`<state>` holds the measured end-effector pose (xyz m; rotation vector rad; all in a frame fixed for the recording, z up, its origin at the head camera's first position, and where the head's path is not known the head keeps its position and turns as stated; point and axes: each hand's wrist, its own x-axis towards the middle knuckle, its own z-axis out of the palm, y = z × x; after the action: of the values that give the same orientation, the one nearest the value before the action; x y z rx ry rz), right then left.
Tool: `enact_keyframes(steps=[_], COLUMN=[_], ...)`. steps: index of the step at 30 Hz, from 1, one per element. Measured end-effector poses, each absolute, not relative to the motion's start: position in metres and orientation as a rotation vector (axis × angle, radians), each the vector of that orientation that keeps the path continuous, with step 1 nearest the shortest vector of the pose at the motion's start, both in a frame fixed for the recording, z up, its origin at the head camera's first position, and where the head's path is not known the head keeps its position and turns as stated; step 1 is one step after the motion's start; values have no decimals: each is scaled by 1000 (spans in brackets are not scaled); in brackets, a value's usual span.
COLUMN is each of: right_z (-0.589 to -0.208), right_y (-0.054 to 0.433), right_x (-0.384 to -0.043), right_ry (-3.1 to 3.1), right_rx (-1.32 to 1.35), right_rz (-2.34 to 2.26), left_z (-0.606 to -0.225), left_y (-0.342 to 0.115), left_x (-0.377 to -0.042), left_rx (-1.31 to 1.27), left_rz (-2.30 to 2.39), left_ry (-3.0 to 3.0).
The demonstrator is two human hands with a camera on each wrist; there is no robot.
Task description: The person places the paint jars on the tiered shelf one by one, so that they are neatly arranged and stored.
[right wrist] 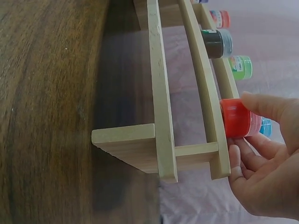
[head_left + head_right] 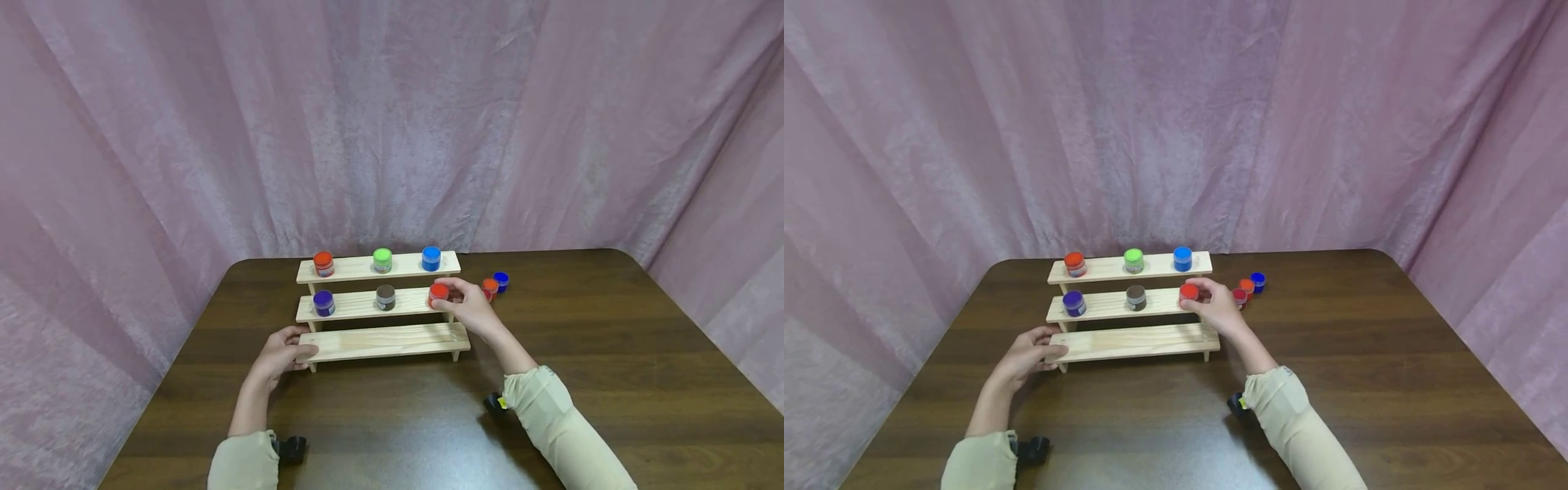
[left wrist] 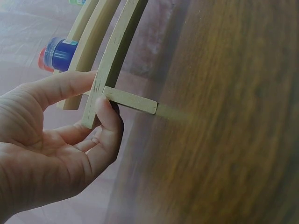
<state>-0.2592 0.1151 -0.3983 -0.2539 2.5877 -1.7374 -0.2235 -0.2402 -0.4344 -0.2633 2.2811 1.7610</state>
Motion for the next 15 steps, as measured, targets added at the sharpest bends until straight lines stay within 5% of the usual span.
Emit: enact_keyframes(steps=[15], right_z=[-403], right_y=[110], right_x=[-259], right_ry=[2611], right_rx=[-236], right_rz=[-1748], left_z=[-432], left_y=[-240], left_x=[-222], left_rx=[-259], left_rz=[1751], left_ry=[2287])
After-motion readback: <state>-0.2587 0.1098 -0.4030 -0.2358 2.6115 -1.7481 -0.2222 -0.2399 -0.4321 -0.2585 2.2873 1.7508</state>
